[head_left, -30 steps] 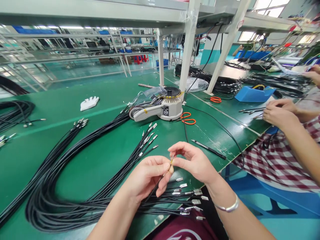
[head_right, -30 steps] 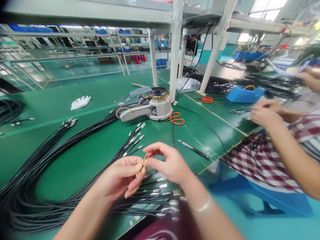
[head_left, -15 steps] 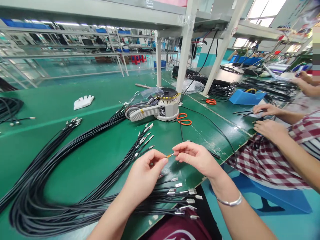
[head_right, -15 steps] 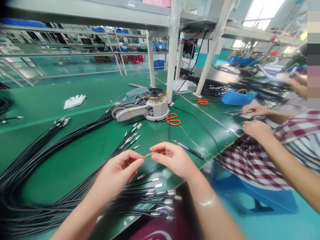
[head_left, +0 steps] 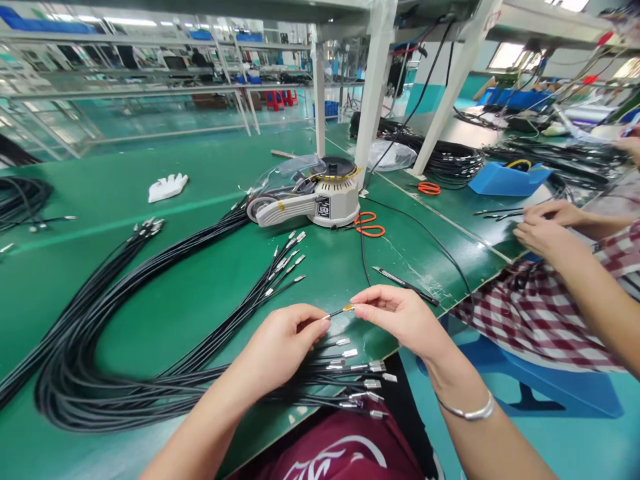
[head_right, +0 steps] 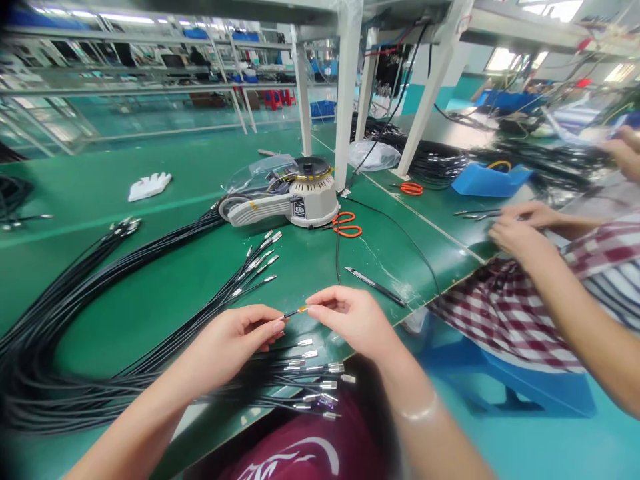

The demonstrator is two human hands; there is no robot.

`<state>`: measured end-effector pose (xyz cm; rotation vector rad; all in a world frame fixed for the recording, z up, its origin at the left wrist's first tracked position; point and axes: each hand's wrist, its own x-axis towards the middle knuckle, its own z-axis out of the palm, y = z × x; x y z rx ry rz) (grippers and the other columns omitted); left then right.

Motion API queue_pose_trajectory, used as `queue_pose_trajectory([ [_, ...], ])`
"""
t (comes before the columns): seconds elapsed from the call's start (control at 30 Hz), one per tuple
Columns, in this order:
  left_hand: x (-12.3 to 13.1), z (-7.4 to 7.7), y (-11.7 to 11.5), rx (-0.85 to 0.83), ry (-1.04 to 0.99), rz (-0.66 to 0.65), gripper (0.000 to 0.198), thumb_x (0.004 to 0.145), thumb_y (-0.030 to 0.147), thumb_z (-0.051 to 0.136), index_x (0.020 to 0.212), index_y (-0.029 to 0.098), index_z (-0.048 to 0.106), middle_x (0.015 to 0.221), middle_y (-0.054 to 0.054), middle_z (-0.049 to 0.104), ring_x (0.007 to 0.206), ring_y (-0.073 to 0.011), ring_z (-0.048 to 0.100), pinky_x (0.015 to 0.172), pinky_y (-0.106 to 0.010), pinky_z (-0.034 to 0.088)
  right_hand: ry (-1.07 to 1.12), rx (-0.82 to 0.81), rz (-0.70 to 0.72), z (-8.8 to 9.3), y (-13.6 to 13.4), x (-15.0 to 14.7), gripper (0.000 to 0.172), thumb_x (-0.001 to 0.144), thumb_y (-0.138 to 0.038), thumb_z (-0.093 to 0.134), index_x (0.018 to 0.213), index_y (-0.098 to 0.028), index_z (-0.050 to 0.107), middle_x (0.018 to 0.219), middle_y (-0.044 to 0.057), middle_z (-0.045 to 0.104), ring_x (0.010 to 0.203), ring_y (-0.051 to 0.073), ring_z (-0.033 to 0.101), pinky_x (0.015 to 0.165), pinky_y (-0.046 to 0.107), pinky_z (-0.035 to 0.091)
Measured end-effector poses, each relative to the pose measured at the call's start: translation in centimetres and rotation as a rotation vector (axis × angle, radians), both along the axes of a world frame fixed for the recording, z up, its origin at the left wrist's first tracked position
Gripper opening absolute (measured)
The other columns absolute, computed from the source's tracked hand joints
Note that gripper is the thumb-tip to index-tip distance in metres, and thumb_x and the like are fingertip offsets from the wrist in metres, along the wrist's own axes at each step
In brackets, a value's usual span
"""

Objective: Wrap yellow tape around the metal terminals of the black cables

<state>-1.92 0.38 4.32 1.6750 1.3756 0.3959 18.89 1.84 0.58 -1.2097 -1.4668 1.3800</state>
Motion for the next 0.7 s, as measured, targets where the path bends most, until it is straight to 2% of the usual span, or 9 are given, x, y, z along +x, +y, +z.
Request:
queue_pose_trajectory([
  [0.13, 1.0, -0.3, -0.3, 0.101, 0.053, -0.080, 0.035, 0.091, 0.038, 0.039, 0.070, 0.019, 0.059, 0.071, 0.002, 0.060, 0.067, -0.0127, 0.053, 0.065, -0.023, 0.039, 0.025, -0.019, 0.009, -0.4, -0.6, 0.2, 0.021, 0.074, -0.034, 0.070, 0.089, -0.019, 0.072, 0.084, 0.004, 0.073, 0.078, 0.018, 0.066, 0.074, 0.030, 0.052],
  [0.33, 1.9, -0.2, -0.2, 0.203, 0.114, -0.155, 0.030, 0.092, 0.034, 0.040, 0.084, 0.020, 0.064, 0.079, 0.001, 0.062, 0.073, -0.0128, 0.054, 0.069, -0.023, 0.037, -0.077, 0.062, -0.017, -0.4, -1.3, 0.8, 0.018, 0.076, -0.034, 0.070, 0.086, -0.019, 0.073, 0.085, 0.004, 0.073, 0.078, 0.018, 0.066, 0.073, 0.030, 0.052],
  [0.5, 2.1, 0.2, 0.0, 0.120, 0.107, -0.168, 0.032, 0.091, 0.037, 0.039, 0.080, 0.019, 0.064, 0.075, 0.001, 0.061, 0.069, -0.0129, 0.052, 0.064, -0.023, 0.037, -0.051, 0.081, -0.012, -0.4, -1.4, 0.9, 0.017, 0.077, -0.032, 0.069, 0.087, -0.019, 0.073, 0.086, 0.004, 0.072, 0.079, 0.018, 0.066, 0.073, 0.029, 0.052],
  [0.7, 2.0, 0.3, 0.6, -0.088, -0.009, -0.168, 0.033, 0.088, 0.040, 0.044, 0.071, 0.017, 0.060, 0.065, 0.002, 0.056, 0.062, -0.0116, 0.049, 0.059, -0.023, 0.037, -0.028, 0.046, -0.015, -0.7, -1.6, 0.8, 0.018, 0.076, -0.033, 0.070, 0.087, -0.018, 0.073, 0.084, 0.004, 0.072, 0.078, 0.017, 0.066, 0.072, 0.029, 0.052],
])
